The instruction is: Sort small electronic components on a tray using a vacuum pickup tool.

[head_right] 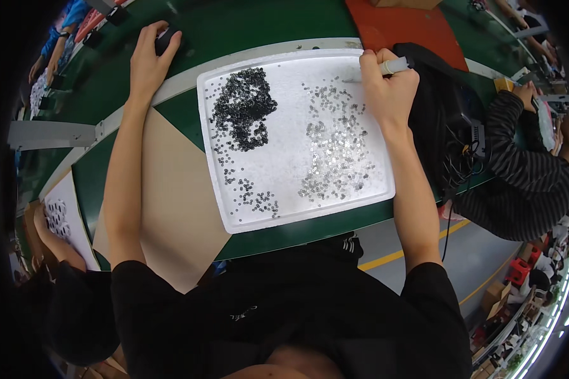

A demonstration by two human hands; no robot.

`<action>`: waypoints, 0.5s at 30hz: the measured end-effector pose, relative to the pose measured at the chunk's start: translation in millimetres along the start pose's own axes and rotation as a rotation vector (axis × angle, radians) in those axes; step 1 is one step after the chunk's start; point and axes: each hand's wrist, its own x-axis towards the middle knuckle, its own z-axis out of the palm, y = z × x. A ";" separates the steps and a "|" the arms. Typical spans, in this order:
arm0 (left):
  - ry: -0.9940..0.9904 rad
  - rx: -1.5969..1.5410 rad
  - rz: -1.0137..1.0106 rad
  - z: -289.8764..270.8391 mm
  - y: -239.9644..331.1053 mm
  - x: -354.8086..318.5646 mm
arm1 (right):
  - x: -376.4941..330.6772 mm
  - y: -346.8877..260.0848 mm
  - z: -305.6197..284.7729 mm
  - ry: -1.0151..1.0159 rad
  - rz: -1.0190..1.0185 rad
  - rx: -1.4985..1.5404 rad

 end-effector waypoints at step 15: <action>0.005 -0.200 -0.064 -24.3 32.8 5.4 | -0.4 0.8 1.0 -0.017 -0.009 -0.058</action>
